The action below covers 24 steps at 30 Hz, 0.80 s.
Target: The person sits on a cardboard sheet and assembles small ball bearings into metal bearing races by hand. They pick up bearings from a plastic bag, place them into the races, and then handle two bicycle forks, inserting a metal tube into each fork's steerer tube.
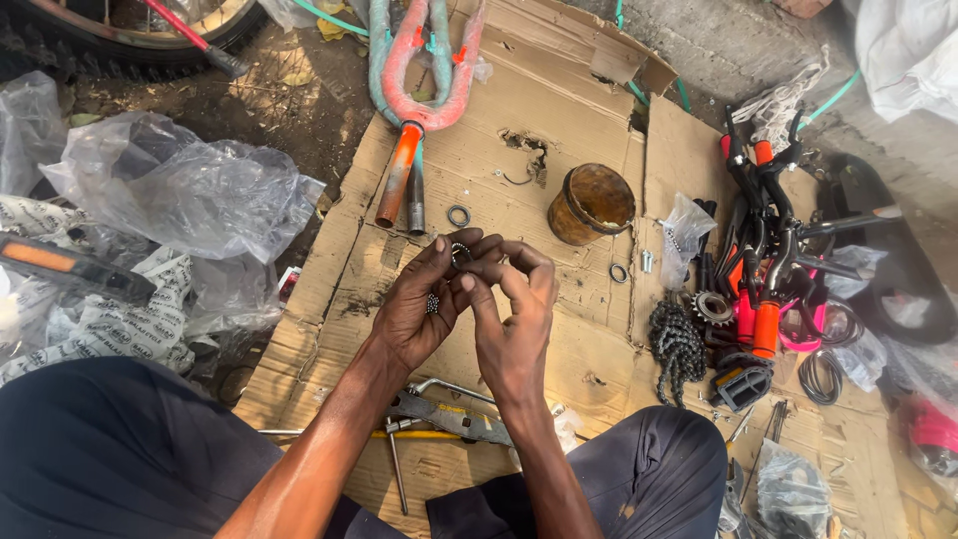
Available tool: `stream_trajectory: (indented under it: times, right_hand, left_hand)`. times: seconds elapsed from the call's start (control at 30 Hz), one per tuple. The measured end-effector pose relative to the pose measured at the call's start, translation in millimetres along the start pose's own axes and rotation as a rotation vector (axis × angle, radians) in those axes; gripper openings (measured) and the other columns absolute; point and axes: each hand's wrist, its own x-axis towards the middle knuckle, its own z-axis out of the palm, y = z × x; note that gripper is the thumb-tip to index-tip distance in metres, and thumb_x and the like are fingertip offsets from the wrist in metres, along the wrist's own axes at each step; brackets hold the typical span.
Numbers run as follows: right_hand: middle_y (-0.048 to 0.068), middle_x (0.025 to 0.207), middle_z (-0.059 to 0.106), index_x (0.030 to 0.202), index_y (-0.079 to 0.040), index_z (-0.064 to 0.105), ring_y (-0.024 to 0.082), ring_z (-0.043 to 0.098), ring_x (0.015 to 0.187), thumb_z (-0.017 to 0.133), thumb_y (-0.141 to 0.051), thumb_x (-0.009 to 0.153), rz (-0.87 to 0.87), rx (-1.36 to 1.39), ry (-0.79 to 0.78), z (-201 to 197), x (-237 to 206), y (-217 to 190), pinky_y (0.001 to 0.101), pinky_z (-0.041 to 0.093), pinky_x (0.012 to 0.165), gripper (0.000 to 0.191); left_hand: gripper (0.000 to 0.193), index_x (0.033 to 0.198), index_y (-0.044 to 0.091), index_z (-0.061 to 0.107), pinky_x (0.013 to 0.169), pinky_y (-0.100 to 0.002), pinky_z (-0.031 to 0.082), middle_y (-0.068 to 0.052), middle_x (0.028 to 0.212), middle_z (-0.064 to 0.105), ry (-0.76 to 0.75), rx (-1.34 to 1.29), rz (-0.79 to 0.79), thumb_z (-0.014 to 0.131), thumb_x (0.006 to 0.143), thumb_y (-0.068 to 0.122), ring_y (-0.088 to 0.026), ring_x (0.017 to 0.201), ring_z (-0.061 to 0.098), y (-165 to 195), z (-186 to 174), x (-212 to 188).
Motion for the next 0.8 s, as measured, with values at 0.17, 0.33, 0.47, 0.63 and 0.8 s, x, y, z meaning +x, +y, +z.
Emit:
stream_trajectory:
  times: [0.17, 0.33, 0.47, 0.63, 0.8]
  right_hand:
    - [0.014, 0.137, 0.057, 0.104, -0.012, 0.079, 0.033, 0.051, 0.13, 0.076, -0.02, 0.092, 0.049, 0.06, -0.055, -1.1, 6.5, 0.1, 0.0465, 0.043, 0.107, 0.015]
    - [0.016, 0.14, 0.055, 0.104, -0.013, 0.08, 0.033, 0.05, 0.133, 0.077, -0.02, 0.09, 0.043, 0.065, -0.065, -3.8, 7.3, 4.5, 0.0477, 0.042, 0.108, 0.016]
    - [0.016, 0.138, 0.055, 0.105, -0.011, 0.08, 0.03, 0.051, 0.136, 0.076, -0.021, 0.092, 0.093, 0.134, -0.057, -9.3, 7.2, 11.1, 0.0456, 0.044, 0.109, 0.017]
    - [0.012, 0.137, 0.051, 0.106, -0.007, 0.076, 0.025, 0.051, 0.136, 0.07, -0.026, 0.097, 0.234, 0.482, -0.121, -11.6, 4.7, 16.6, 0.0418, 0.048, 0.107, 0.022]
    - [0.014, 0.142, 0.048, 0.105, -0.01, 0.078, 0.028, 0.047, 0.14, 0.072, -0.025, 0.094, 0.2, 0.421, -0.132, -11.7, 5.9, 18.6, 0.0453, 0.047, 0.109, 0.019]
  left_hand:
    - [0.041, 0.133, -0.005, 0.058, 0.101, -0.031, 0.06, -0.02, 0.128, 0.067, -0.032, 0.044, -0.019, 0.061, 0.103, 0.022, -0.025, 0.124, 0.064, -1.4, 0.1, 0.1]
    - [0.038, 0.132, -0.004, 0.058, 0.104, -0.033, 0.059, -0.021, 0.133, 0.064, -0.039, 0.074, -0.013, 0.06, 0.102, 0.02, -0.026, 0.127, 0.064, -1.0, 1.9, -0.5]
    - [0.037, 0.13, -0.005, 0.059, 0.104, -0.037, 0.058, -0.025, 0.136, 0.063, -0.038, 0.028, -0.029, 0.059, 0.104, 0.022, -0.029, 0.124, 0.064, -0.2, 3.3, -0.5]
    - [0.035, 0.127, -0.005, 0.059, 0.107, -0.038, 0.057, -0.025, 0.134, 0.064, -0.015, 0.011, -0.036, 0.057, 0.105, 0.022, -0.029, 0.126, 0.065, -0.5, 3.5, -0.9]
    - [0.036, 0.128, -0.005, 0.059, 0.105, -0.038, 0.058, -0.024, 0.133, 0.065, -0.023, 0.055, -0.033, 0.058, 0.104, 0.021, -0.029, 0.125, 0.064, -1.2, 3.6, -0.2]
